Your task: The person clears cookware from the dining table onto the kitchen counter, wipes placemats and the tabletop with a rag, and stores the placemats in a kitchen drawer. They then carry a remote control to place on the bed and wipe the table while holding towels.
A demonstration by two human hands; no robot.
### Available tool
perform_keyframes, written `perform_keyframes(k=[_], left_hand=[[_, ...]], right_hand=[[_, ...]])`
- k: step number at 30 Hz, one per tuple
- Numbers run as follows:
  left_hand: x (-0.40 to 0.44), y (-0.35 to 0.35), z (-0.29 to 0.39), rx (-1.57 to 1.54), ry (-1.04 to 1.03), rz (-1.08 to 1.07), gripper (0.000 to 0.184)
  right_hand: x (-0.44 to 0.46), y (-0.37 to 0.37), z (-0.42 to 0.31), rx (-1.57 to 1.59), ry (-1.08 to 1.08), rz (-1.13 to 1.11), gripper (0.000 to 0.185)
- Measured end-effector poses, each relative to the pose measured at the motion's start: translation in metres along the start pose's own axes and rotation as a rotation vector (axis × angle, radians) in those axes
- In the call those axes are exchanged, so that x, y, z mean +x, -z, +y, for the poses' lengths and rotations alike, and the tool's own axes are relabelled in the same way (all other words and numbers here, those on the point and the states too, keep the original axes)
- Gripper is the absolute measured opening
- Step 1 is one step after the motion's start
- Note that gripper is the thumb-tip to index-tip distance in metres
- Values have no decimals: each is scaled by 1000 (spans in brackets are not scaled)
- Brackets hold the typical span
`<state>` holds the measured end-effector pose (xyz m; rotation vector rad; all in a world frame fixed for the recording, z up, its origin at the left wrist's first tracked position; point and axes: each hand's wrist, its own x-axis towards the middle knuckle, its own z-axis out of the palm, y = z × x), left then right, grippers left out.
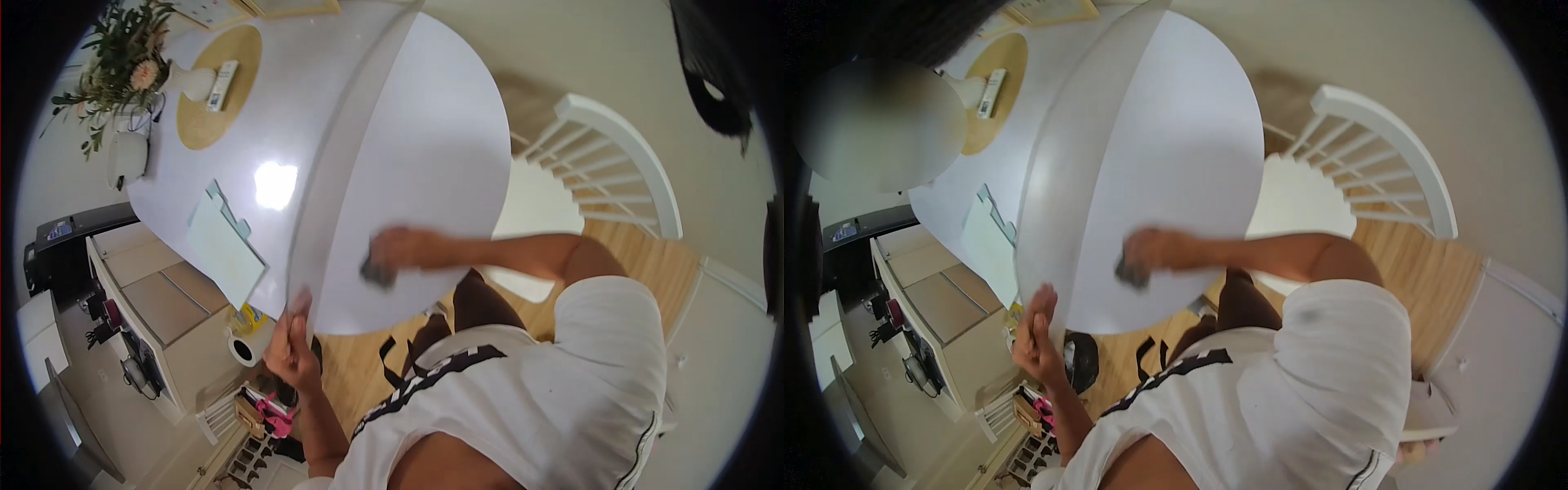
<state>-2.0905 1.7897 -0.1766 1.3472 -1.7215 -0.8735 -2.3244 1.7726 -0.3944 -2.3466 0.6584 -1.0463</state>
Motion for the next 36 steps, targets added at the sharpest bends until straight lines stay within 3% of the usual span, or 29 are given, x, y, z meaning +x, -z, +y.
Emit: perform_keyframes(k=[3,4,6,7,9,10,11,12,13,14,16,17,19,20,22,26,28,32,34,36], left_hand=[[-6,-17,4,179,-85,-107,25],[-6,-25,6,168,-90,-111,25],[-12,-34,8,232,-108,-153,30],[-14,-34,5,102,-4,-223,37],[-17,-42,-1,44,-19,-245,38],[-20,-47,-3,-4,-20,-262,39],[-26,-50,-7,-37,6,-274,40],[-31,-54,-10,-69,33,-286,41],[-37,-61,-22,-75,-37,-320,44],[-43,-72,-35,-80,-109,-349,48],[-60,-94,-71,-67,-316,-394,52],[-69,-106,-84,-20,-366,-422,53],[-88,-128,-105,73,-418,-461,51],[-91,-137,-111,111,-423,-471,48],[-87,-144,-111,201,-442,-495,45],[-76,-137,-105,424,-448,-689,40],[-75,-133,-105,450,-465,-688,40],[-66,-130,-94,509,-492,-744,46],[-50,-130,-93,515,-515,-738,44],[-41,-135,-98,179,-244,-675,40]], right_hand=[[-21,118,66,-259,-385,82,38],[-33,152,71,-645,-506,212,35],[-69,175,80,-824,-575,357,39],[-72,165,65,-831,-580,350,39],[-75,130,22,-565,-516,64,35],[-84,80,-3,-390,-443,206,31],[-77,38,-57,-611,-634,25,29],[-89,-2,-82,-453,-752,-189,26],[-105,-1,-122,-301,-458,-47,25],[-102,16,-145,-199,-508,-164,25],[-115,35,-139,-175,-680,213,33],[-100,62,-140,-114,-775,591,39],[-77,98,-123,-167,-1024,882,40],[-55,118,-114,-361,-893,813,38],[-36,106,-62,-600,-613,391,33],[27,67,5,-467,-231,-220,36],[60,73,78,-579,-200,-220,38],[165,113,221,-726,-564,13,38],[211,118,280,-687,-633,143,38],[248,119,309,-771,-678,155,39]])
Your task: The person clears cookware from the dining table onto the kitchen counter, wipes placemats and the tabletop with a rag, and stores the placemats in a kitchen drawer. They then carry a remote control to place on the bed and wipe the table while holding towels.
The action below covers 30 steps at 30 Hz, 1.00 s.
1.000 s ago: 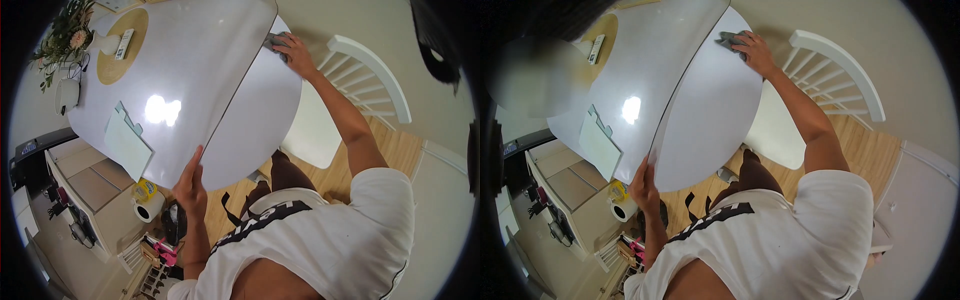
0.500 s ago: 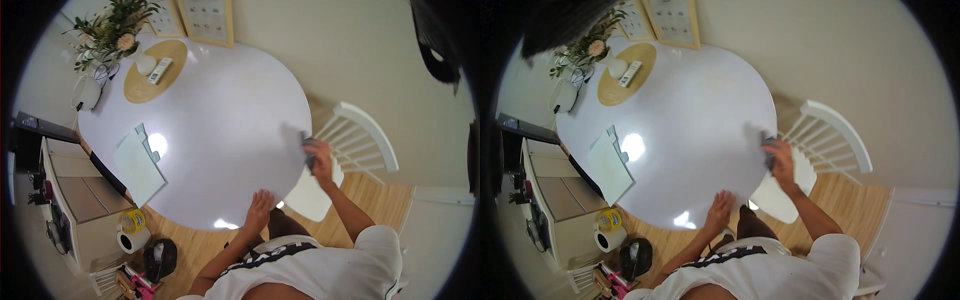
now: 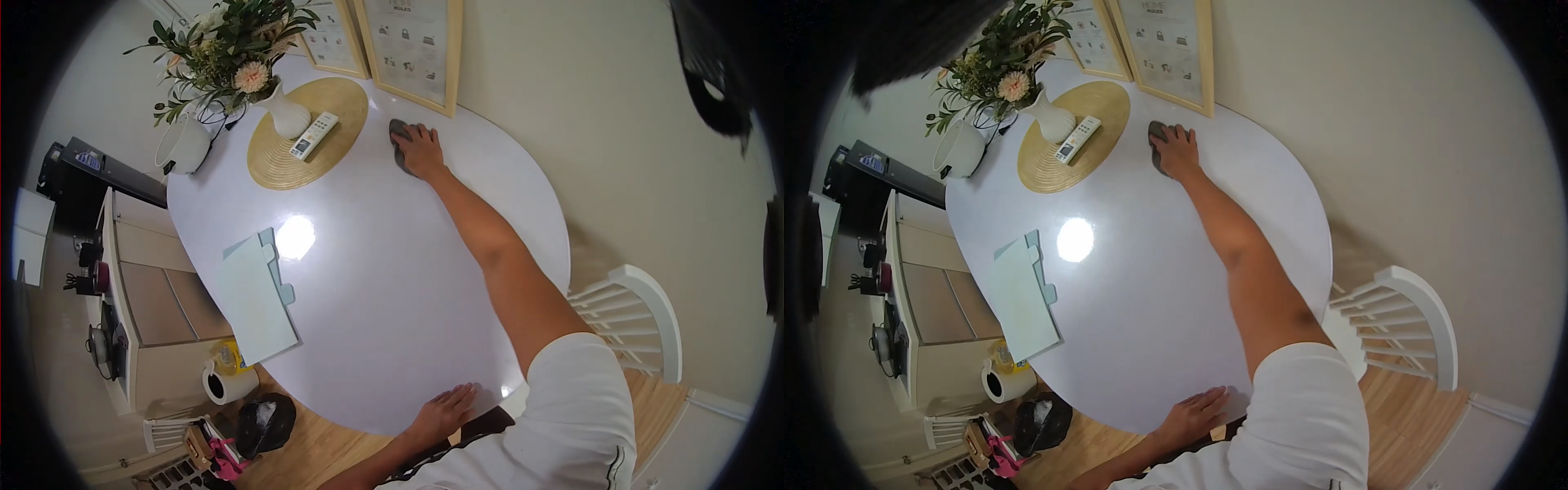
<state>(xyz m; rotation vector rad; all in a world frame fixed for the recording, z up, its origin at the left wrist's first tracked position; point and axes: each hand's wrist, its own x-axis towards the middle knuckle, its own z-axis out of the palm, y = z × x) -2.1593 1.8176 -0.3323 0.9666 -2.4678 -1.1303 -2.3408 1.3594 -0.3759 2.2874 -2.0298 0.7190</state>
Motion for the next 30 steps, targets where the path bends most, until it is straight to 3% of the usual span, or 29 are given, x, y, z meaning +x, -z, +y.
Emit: perform_keyframes(k=[1,4,6,7,8,12,15,16,18,20,21,24,26,30], left_hand=[[15,21,-2,-60,-39,131,39],[53,87,-58,-117,256,333,37],[87,144,-143,-756,327,701,33],[105,190,-163,-930,407,838,32],[118,224,-227,-1177,404,951,26],[170,360,-352,-1269,543,1276,16],[201,411,-384,-1175,532,1287,22],[207,418,-380,-1272,466,1280,26],[212,433,-413,-1297,581,1180,24],[216,445,-436,-1334,789,931,23],[217,451,-433,-1311,787,900,23],[221,441,-418,-1109,792,1001,22],[222,431,-433,-1149,718,1040,23],[219,431,-426,-1207,624,1136,24]], right_hand=[[13,-7,-3,-92,-54,14,40],[23,-15,5,-88,-84,57,37],[5,-13,25,-140,-65,232,32],[-10,0,35,-136,-14,367,26],[-22,10,47,-171,-32,392,25],[-96,23,87,-471,-316,346,32],[-110,13,45,-487,-360,452,39],[-101,1,31,-416,-300,501,43],[-75,-21,-24,-300,-226,490,51],[-46,-50,-87,-176,-127,495,48],[-34,-56,-120,-21,-57,452,48],[-32,-68,-197,70,36,166,55],[-50,-54,-231,189,90,74,51],[-82,-33,-226,237,68,45,39]])
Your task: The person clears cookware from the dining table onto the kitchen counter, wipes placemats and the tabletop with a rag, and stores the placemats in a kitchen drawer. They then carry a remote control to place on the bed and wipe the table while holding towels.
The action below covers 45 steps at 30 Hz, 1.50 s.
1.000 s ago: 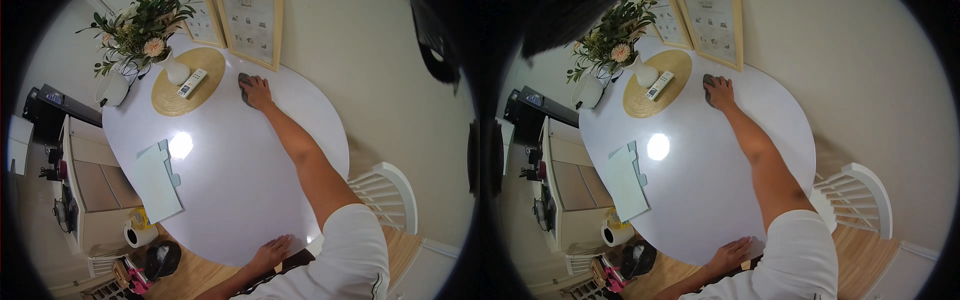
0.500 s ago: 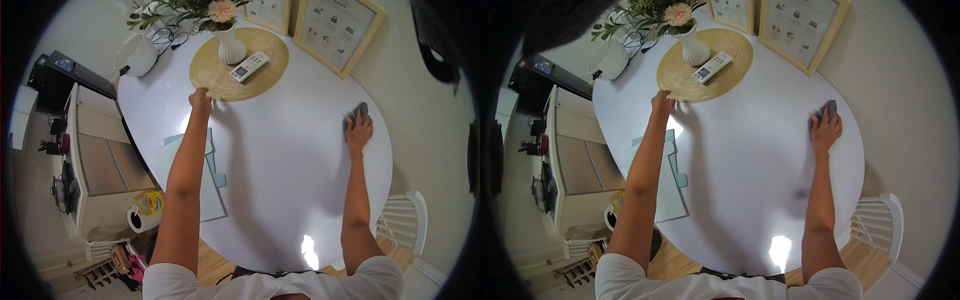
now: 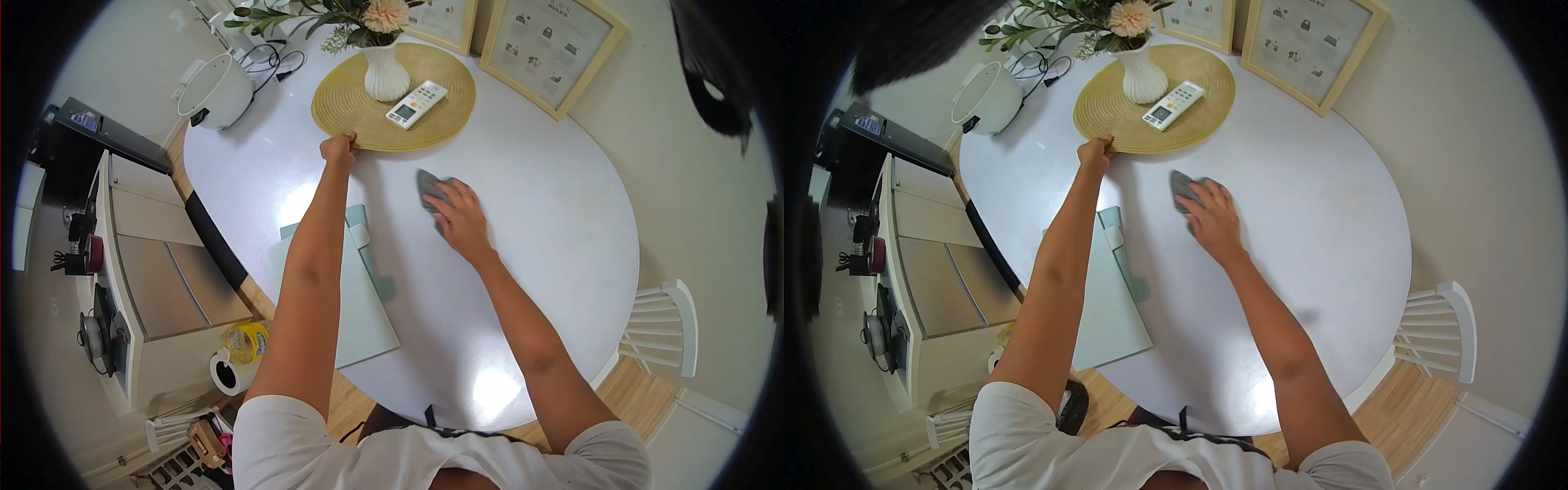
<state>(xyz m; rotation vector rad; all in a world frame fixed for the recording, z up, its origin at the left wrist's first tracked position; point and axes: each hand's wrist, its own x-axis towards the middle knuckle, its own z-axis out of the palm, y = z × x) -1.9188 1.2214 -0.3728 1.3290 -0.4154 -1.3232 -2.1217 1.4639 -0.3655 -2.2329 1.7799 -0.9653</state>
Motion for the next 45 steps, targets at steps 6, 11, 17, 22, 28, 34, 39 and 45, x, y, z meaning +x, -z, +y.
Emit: perform_keyframes(k=[6,11,17,22,28,34,39,45], left_hand=[[-5,-10,22,-87,42,-177,21],[29,-6,59,65,189,-697,26],[59,-28,58,-72,437,-846,25],[32,-23,81,-53,479,-752,26],[55,-15,71,25,568,-625,37],[69,3,63,-63,516,-498,32],[106,48,77,128,460,-546,25],[125,110,99,294,436,-599,28]], right_hand=[[-33,12,19,-256,-289,194,42],[19,-42,3,-422,-691,292,46],[174,-201,-79,-418,-801,143,51],[300,-268,-143,18,-598,619,52],[310,-304,-201,-6,-16,21,34],[227,-242,-194,572,-21,-254,30],[155,-142,-114,338,-187,-238,46],[76,-71,-63,-70,-420,138,52]])
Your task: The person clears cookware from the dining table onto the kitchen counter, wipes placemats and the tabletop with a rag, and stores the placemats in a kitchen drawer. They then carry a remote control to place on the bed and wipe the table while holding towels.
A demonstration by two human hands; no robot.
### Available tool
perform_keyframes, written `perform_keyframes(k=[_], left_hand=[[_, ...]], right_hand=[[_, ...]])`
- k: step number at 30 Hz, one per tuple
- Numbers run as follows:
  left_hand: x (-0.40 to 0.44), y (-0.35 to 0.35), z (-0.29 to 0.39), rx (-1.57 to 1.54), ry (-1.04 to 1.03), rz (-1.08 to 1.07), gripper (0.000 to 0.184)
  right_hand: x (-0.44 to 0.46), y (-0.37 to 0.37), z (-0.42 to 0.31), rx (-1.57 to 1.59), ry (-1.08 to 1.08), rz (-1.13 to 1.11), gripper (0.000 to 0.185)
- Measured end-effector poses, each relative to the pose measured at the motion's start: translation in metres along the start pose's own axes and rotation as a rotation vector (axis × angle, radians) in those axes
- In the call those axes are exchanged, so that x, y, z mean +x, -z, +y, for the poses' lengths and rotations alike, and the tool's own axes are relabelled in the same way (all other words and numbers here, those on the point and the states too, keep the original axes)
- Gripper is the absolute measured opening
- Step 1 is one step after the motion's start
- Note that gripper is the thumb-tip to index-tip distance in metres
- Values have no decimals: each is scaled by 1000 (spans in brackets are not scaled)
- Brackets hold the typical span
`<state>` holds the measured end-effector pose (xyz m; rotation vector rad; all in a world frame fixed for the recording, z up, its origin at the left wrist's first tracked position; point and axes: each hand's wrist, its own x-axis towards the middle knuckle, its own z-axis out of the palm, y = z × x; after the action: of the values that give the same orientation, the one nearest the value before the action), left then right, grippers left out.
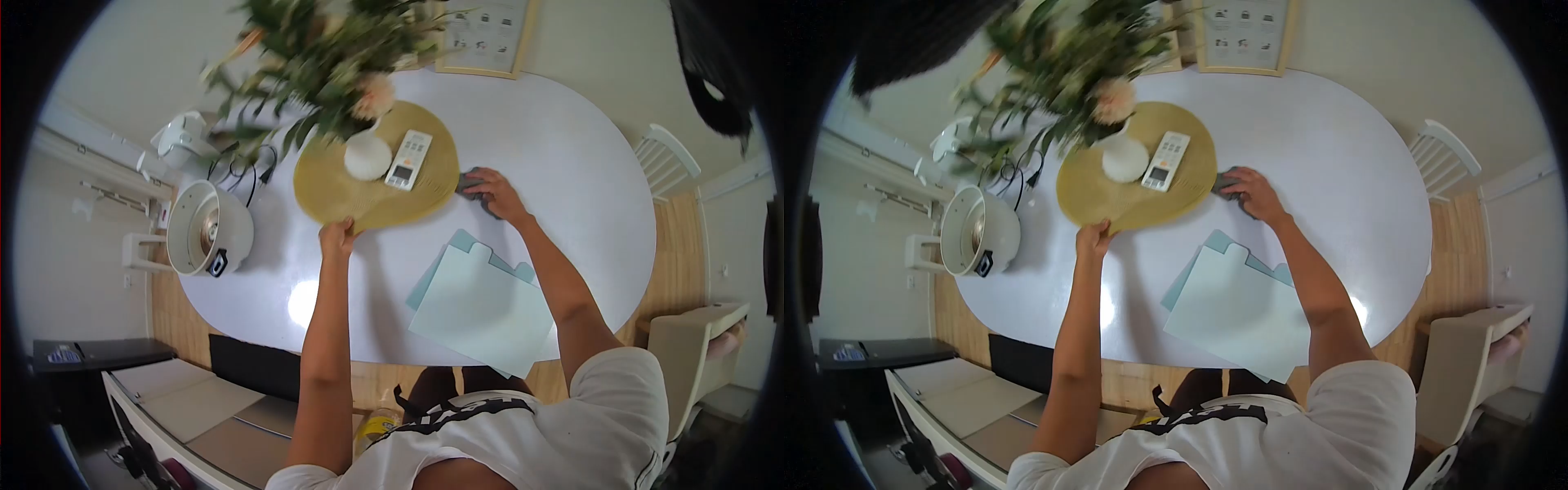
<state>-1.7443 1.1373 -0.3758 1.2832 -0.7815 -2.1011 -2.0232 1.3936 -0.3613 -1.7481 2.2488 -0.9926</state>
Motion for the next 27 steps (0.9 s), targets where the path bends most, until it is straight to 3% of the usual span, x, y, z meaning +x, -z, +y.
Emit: perform_keyframes(k=[5,7,8,9,10,13,15,16,19,20,21,23,25,27], left_hand=[[-23,72,-13,45,-3,-74,40],[-33,106,-20,63,-31,-95,47],[-47,115,-19,96,-25,-82,47],[-63,122,-17,147,-45,-74,45],[-73,131,-16,187,-25,10,43],[-105,135,-6,213,39,148,43],[-119,129,-2,231,67,195,34],[-118,148,-8,321,-13,197,33],[-97,239,-29,139,-31,153,34],[-86,281,-49,478,-203,248,33],[-101,250,-37,266,-102,229,32],[-118,181,-23,155,32,271,31],[-124,149,-23,97,89,297,30],[-105,193,-56,-23,-174,276,29]], right_hand=[[29,0,53,-297,-351,283,54],[67,-6,74,-481,-606,504,43],[89,-10,85,-466,-617,504,43],[115,-14,97,-524,-766,574,38],[141,-22,104,-578,-916,637,35],[211,-46,106,-582,-970,593,37],[265,-84,92,-596,-858,564,38],[290,-107,79,-563,-765,548,38],[347,-154,16,-416,-453,351,37],[350,-159,-5,-323,-299,217,34],[347,-164,-21,-232,-146,81,31],[335,-181,-29,8,174,10,33],[303,-177,-27,28,296,15,34],[288,-153,4,-2,426,30,36]])
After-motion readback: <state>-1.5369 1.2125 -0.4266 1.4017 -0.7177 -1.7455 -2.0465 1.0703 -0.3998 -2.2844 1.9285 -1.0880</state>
